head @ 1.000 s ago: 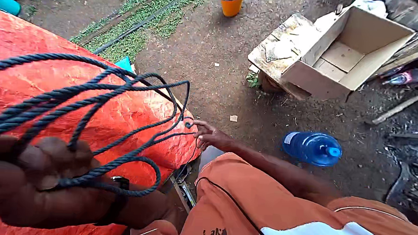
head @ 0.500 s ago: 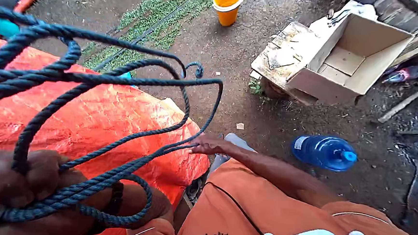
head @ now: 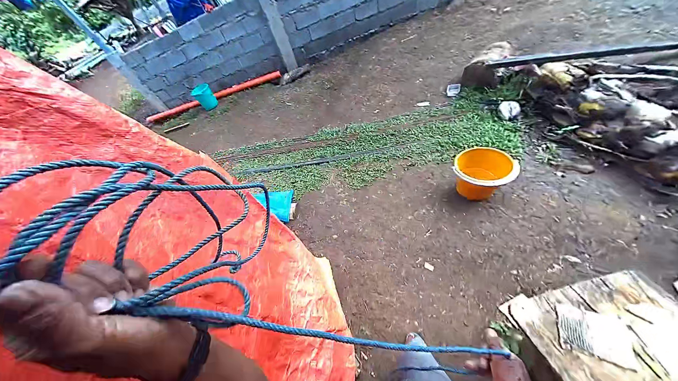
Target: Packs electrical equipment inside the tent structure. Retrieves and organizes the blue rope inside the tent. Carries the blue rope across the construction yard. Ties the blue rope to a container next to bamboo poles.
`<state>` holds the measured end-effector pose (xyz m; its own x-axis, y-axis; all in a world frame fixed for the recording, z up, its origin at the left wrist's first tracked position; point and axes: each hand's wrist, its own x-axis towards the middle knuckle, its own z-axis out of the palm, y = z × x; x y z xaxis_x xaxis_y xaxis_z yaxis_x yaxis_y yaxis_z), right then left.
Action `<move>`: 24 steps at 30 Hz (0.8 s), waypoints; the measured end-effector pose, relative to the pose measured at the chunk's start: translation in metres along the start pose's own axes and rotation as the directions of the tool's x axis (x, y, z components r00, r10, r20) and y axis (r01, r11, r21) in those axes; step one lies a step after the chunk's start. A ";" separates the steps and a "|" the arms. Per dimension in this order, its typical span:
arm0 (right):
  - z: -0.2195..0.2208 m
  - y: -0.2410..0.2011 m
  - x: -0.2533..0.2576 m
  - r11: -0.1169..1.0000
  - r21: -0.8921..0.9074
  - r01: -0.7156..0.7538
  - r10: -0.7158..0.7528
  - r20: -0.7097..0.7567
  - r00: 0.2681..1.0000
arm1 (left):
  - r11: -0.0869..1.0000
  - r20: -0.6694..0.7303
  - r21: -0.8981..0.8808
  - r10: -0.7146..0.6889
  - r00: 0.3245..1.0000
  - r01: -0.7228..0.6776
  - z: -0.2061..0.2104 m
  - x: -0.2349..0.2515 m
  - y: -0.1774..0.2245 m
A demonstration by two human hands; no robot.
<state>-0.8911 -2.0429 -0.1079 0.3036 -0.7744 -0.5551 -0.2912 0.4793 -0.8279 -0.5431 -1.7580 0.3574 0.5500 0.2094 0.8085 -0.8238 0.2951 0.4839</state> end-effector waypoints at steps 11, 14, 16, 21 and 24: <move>0.062 -0.274 0.100 0.847 -0.157 0.507 -0.413 0.407 0.815 | 0.694 0.018 0.274 -0.696 0.718 0.666 0.080 -0.107 -0.174; 0.103 -0.320 0.098 0.756 -0.031 0.653 -0.532 0.552 0.642 | 0.545 0.036 0.149 -0.837 0.546 0.825 0.098 -0.131 -0.200; 0.131 -0.343 0.101 0.675 -0.067 0.735 -0.536 0.641 0.550 | 0.448 0.073 0.014 -0.892 0.445 0.894 0.112 -0.139 -0.220; 0.201 -0.386 0.140 0.538 -0.187 0.822 -0.356 0.833 0.423 | 0.295 0.164 -0.094 -0.937 0.307 0.951 0.164 -0.146 -0.291; 0.244 -0.421 0.176 0.479 -0.217 0.850 -0.193 0.919 0.344 | 0.299 0.292 0.024 -0.915 0.279 0.954 0.201 -0.141 -0.339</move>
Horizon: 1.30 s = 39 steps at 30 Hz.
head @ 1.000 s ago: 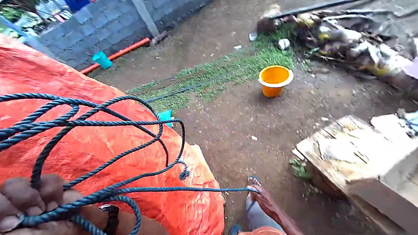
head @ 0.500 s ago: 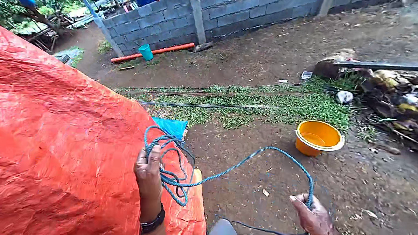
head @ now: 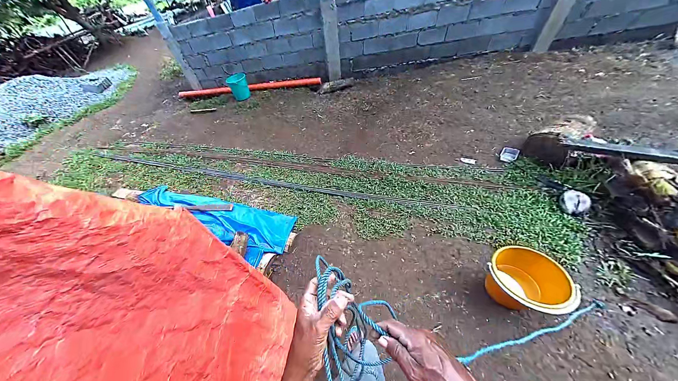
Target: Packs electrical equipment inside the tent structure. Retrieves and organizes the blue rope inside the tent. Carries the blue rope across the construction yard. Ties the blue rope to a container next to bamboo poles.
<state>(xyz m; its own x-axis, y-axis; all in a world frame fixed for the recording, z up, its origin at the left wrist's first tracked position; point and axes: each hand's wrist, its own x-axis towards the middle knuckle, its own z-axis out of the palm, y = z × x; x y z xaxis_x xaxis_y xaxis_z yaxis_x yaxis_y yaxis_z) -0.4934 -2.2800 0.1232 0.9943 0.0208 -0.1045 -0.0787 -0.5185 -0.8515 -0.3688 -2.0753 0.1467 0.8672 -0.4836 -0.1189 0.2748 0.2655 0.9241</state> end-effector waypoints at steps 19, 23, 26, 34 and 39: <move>-0.282 0.165 0.186 0.995 0.092 0.029 -0.015 -0.154 0.988 | 0.780 -0.356 0.472 0.596 0.720 -0.412 0.112 0.280 0.114; -0.339 0.216 0.212 0.997 0.074 -0.038 0.048 -0.143 0.989 | 0.675 -0.562 0.538 0.733 0.383 -0.505 0.125 0.295 0.152; -0.376 0.238 0.242 0.985 0.162 -0.055 0.082 -0.161 0.984 | 0.594 -0.590 0.614 0.783 0.197 -0.521 0.134 0.308 0.178; -0.467 0.298 0.344 0.922 0.380 -0.073 0.162 -0.210 0.964 | 0.629 -0.629 0.660 0.762 0.156 -0.410 0.133 0.431 0.167; -0.514 0.353 0.425 0.931 0.334 -0.149 0.228 -0.211 0.950 | 0.759 -0.677 0.566 0.651 0.344 -0.322 0.102 0.578 0.113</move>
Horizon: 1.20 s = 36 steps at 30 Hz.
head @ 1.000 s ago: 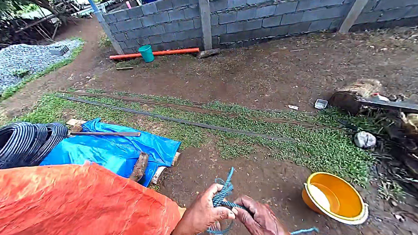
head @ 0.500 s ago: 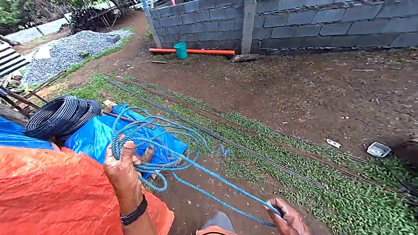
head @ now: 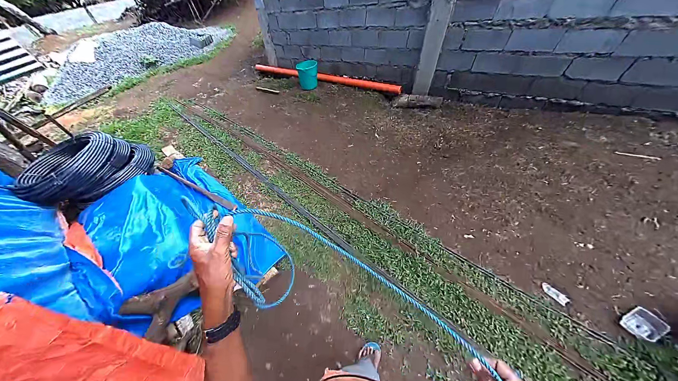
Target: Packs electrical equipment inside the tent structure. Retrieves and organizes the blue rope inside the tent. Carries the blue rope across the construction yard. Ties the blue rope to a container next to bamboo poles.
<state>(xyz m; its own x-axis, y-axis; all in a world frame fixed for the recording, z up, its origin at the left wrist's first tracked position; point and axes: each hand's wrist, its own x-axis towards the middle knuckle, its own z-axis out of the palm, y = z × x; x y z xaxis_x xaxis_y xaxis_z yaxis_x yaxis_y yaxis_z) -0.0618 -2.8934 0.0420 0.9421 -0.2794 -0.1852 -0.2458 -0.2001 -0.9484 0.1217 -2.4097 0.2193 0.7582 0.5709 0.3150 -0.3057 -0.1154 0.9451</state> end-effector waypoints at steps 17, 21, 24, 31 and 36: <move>-0.152 0.017 0.318 0.979 0.071 -0.189 0.195 -0.101 0.976 | 0.825 0.520 0.286 -0.561 0.644 0.488 0.499 -0.048 -0.201; -0.221 0.045 0.395 0.979 -0.008 -0.202 0.199 -0.154 0.968 | 0.815 0.569 0.296 -0.569 0.594 0.498 0.621 -0.065 -0.220; -0.276 0.037 0.448 0.972 -0.040 -0.233 0.223 -0.178 0.959 | 0.832 0.607 0.320 -0.547 0.576 0.453 0.714 -0.069 -0.214; -0.376 -0.017 0.561 0.967 -0.157 -0.201 0.166 -0.206 0.964 | 0.867 0.747 0.287 -0.468 0.472 0.407 0.872 -0.076 -0.184; -0.404 -0.033 0.632 0.964 -0.194 -0.179 0.182 -0.003 0.983 | 0.810 0.787 0.299 -0.508 0.350 0.504 0.960 -0.088 -0.209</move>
<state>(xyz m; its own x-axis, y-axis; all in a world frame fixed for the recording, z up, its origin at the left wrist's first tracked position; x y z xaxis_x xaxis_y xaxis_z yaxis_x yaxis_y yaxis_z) 0.4500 -3.4428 0.0606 0.8810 -0.3136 -0.3544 -0.4503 -0.3253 -0.8315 0.6718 -3.2158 0.0778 0.8738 -0.3815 -0.3015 0.3066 -0.0488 0.9506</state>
